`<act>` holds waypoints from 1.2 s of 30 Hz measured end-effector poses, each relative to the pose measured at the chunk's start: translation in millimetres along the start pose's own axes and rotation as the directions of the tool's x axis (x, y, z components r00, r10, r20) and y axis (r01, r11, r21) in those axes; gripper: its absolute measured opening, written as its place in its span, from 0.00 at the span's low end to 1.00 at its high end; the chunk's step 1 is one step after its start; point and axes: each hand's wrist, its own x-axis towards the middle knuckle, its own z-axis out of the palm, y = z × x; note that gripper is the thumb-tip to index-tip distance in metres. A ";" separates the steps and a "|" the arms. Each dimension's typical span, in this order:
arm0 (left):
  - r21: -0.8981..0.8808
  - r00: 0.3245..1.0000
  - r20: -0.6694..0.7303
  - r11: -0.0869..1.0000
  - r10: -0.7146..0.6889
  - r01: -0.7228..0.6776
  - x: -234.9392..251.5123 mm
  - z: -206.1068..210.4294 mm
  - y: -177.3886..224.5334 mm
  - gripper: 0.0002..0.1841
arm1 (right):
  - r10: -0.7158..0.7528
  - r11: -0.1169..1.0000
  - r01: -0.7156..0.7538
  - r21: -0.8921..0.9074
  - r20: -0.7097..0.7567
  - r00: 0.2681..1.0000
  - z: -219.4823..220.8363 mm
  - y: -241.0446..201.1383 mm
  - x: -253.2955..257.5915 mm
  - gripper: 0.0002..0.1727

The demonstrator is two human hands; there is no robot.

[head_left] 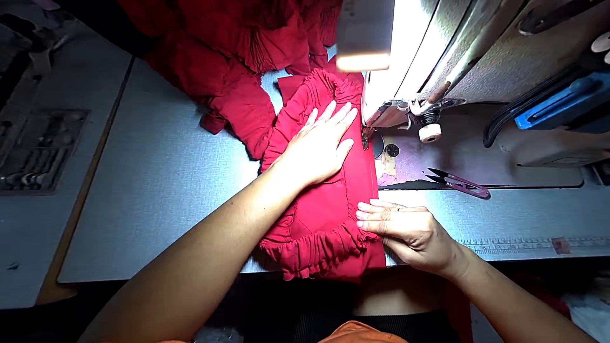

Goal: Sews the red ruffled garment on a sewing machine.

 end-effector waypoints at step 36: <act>0.195 0.826 -0.556 0.980 0.086 0.029 -100.3 16.0 79.3 0.13 | -0.122 0.939 0.091 -0.331 -0.074 0.990 -0.4 31.0 40.6 0.19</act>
